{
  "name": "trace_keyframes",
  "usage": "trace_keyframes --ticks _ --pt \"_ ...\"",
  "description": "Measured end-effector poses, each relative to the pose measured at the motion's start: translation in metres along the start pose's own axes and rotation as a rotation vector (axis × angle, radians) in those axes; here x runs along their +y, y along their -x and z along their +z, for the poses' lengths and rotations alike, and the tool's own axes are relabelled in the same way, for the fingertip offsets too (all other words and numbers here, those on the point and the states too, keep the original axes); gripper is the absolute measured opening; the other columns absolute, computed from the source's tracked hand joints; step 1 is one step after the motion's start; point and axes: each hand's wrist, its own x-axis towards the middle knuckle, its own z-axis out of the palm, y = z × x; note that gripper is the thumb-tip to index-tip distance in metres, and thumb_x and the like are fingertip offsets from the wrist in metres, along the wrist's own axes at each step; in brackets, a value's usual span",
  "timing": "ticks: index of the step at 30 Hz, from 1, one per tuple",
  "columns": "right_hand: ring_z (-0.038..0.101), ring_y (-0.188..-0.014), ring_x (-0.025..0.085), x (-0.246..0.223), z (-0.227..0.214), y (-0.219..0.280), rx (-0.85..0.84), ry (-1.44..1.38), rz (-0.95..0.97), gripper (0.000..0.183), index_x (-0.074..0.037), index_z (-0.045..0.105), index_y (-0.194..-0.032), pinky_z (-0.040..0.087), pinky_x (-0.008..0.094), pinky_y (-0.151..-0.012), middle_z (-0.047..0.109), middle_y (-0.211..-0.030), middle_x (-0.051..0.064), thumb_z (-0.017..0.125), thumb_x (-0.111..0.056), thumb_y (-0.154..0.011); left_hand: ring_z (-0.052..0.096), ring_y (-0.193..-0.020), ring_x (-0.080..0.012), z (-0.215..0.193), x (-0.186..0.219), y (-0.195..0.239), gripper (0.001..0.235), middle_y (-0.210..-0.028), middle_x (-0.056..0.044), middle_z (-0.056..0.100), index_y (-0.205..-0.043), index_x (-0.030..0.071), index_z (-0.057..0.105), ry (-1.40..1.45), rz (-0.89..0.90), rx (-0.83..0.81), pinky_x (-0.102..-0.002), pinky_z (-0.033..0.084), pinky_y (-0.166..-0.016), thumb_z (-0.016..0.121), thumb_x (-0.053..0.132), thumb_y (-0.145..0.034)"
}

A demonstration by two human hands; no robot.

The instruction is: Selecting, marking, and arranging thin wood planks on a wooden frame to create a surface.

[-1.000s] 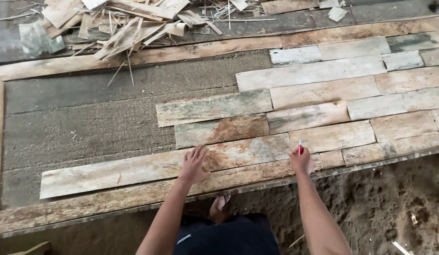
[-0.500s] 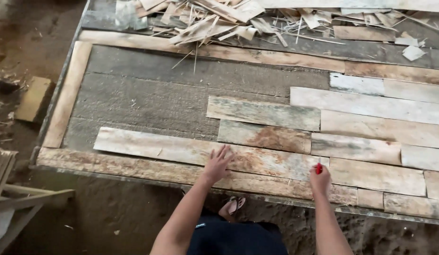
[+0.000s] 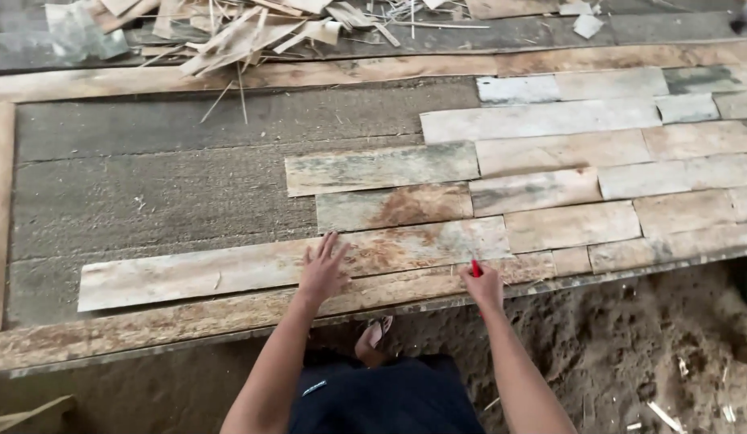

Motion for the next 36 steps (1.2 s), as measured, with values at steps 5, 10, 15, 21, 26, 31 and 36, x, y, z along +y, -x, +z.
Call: trace_keyframes --ticks 5,10,15,21,26,31,36 --pt "0.075 -0.095 0.027 -0.01 0.022 0.008 -0.04 0.008 -0.014 0.027 -0.021 0.078 -0.092 0.057 0.04 -0.08 0.075 -0.083 0.001 0.074 -0.044 -0.079 0.009 -0.159 -0.0254 0.012 -0.002 -0.006 0.085 -0.169 -0.009 0.014 -0.156 0.03 0.035 0.0 0.002 0.019 -0.067 0.029 -0.118 0.08 0.041 -0.084" --pt "0.075 -0.095 0.028 -0.018 0.022 0.01 -0.046 0.05 -0.014 0.024 -0.019 0.079 -0.092 0.057 0.041 -0.08 0.075 -0.083 0.003 0.077 -0.041 -0.082 0.011 -0.158 -0.025 0.019 -0.003 -0.007 0.079 -0.168 -0.009 0.015 -0.154 0.029 0.039 -0.008 -0.008 0.029 -0.067 0.031 -0.117 0.078 0.034 -0.086" --pt "0.074 -0.097 0.033 -0.02 0.026 0.005 -0.055 0.117 -0.014 0.032 -0.01 0.077 -0.091 0.057 0.045 -0.081 0.074 -0.085 0.01 0.062 -0.038 -0.089 0.014 -0.157 -0.0247 0.006 0.001 -0.002 0.08 -0.165 -0.009 0.019 -0.151 0.028 0.043 0.012 -0.004 0.057 -0.067 0.033 -0.115 0.081 0.042 -0.082" --pt "0.073 -0.095 0.035 -0.035 0.008 0.023 -0.134 0.051 -0.053 0.031 -0.007 0.075 -0.082 0.055 0.046 -0.08 0.072 -0.081 0.014 0.074 -0.037 -0.075 0.013 -0.157 -0.0246 0.001 0.002 -0.003 0.084 -0.164 -0.009 0.019 -0.152 0.027 0.041 0.0 -0.017 0.037 -0.067 0.036 -0.113 0.082 0.045 -0.081" --pt "0.072 -0.071 0.027 -0.017 0.012 -0.006 0.038 -0.22 -0.008 0.03 -0.009 0.077 -0.085 0.053 0.039 -0.068 0.069 -0.069 0.011 0.069 -0.036 -0.076 0.015 -0.157 -0.0234 -0.001 0.001 0.0 0.085 -0.164 -0.008 0.021 -0.151 0.026 0.043 0.035 -0.022 0.045 -0.067 0.036 -0.113 0.083 0.045 -0.078" --pt "0.069 -0.064 0.023 -0.054 -0.008 -0.006 0.133 -0.372 -0.038 0.025 -0.017 0.076 -0.089 0.052 0.034 -0.063 0.068 -0.066 0.007 0.075 -0.037 -0.075 0.015 -0.157 -0.0232 0.003 0.0 0.002 0.082 -0.165 -0.008 0.021 -0.15 0.026 0.044 0.036 -0.023 0.071 -0.067 0.035 -0.114 0.082 0.044 -0.08" --pt "0.067 -0.056 0.019 -0.125 0.017 0.024 0.045 -0.315 -0.363 0.013 -0.015 0.075 -0.091 0.052 0.034 -0.064 0.076 -0.077 0.004 0.071 -0.027 -0.09 0.021 -0.156 -0.0222 0.004 -0.008 0.023 0.069 -0.165 -0.006 0.024 -0.146 0.024 0.049 0.158 -0.091 0.187 -0.065 0.034 -0.116 0.078 0.035 -0.084"
